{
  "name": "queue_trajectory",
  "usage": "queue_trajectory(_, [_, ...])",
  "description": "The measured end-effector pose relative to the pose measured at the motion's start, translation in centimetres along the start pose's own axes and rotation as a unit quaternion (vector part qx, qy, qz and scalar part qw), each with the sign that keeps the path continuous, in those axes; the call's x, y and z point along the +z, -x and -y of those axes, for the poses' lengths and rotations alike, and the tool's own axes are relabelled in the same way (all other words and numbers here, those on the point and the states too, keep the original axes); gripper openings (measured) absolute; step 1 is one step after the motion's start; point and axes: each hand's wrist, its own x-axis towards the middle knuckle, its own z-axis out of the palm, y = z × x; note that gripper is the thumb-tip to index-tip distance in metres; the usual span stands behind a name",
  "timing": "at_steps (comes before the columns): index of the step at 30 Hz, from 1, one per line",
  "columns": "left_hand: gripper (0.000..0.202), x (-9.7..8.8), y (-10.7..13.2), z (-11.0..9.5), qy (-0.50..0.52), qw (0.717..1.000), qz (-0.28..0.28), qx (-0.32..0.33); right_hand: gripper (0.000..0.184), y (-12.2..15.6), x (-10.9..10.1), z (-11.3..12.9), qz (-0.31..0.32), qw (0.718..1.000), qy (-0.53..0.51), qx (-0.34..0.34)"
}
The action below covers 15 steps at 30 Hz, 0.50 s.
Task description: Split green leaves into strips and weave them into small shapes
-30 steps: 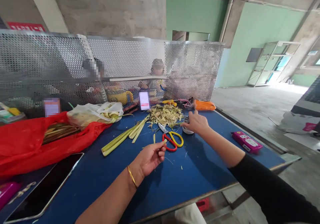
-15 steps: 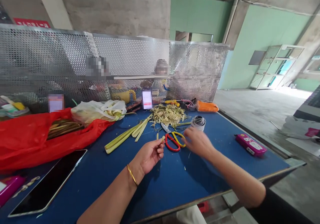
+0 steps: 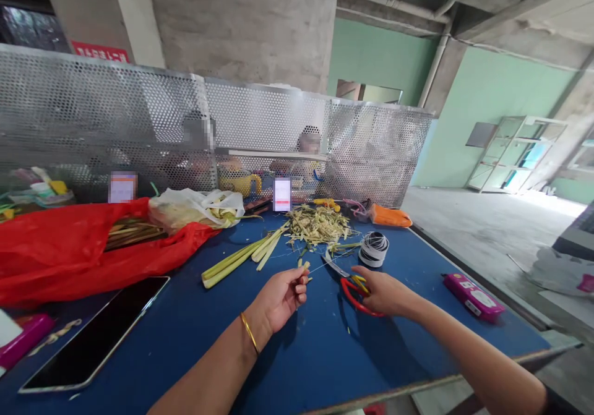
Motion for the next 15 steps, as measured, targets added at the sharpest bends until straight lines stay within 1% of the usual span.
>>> queue_trajectory(1, [0.015,0.0,0.0,0.1,0.000,1.000,0.004,-0.001,0.054,1.1,-0.2,-0.9,0.017,1.000,-0.018,0.011])
queue_trajectory(2, [0.015,0.0,0.0,0.2,0.000,1.000,0.006,-0.002,0.045,2.2,-0.3,-1.7,0.041,0.998,-0.036,0.016])
queue_trajectory(3, [0.015,0.0,0.0,0.3,0.000,1.000,0.008,-0.004,0.043,3.3,-0.4,-2.4,0.071,0.994,-0.075,0.020])
queue_trajectory(4, [0.015,0.1,0.0,0.3,0.000,1.000,0.007,-0.006,0.044,4.4,-0.4,-3.0,0.104,0.974,-0.195,0.049])
queue_trajectory(5, [0.015,0.1,0.0,0.4,-0.001,1.000,0.006,-0.008,0.045,5.4,-0.5,-3.4,0.113,0.941,-0.310,0.071])
queue_trajectory(6, [0.015,0.1,0.0,0.4,-0.001,1.000,0.006,-0.010,0.045,6.3,-0.5,-3.7,0.098,0.908,-0.398,0.082])
queue_trajectory(7, [0.014,0.1,0.0,0.4,-0.003,1.000,0.007,-0.011,0.045,7.1,-0.6,-3.8,0.094,0.879,-0.459,0.089])
queue_trajectory(8, [0.014,0.1,0.0,0.4,-0.004,1.000,0.009,-0.010,0.045,7.6,-0.6,-3.7,0.085,0.857,-0.500,0.094])
queue_trajectory(9, [0.014,0.0,0.0,0.4,-0.005,1.000,0.010,-0.008,0.043,7.9,-0.7,-3.6,0.074,0.843,-0.524,0.098])
queue_trajectory(11, [0.014,0.0,-0.1,0.4,-0.006,1.000,0.011,-0.002,0.041,8.1,-0.7,-3.1,0.052,0.828,-0.548,0.106])
queue_trajectory(13, [0.014,-0.1,-0.1,0.4,-0.007,1.000,0.011,0.002,0.046,7.8,-0.7,-2.8,0.031,0.818,-0.566,0.101])
queue_trajectory(15, [0.015,-0.1,-0.2,0.4,-0.009,1.000,0.009,0.002,0.052,7.4,-0.6,-2.7,0.037,0.805,-0.587,0.085])
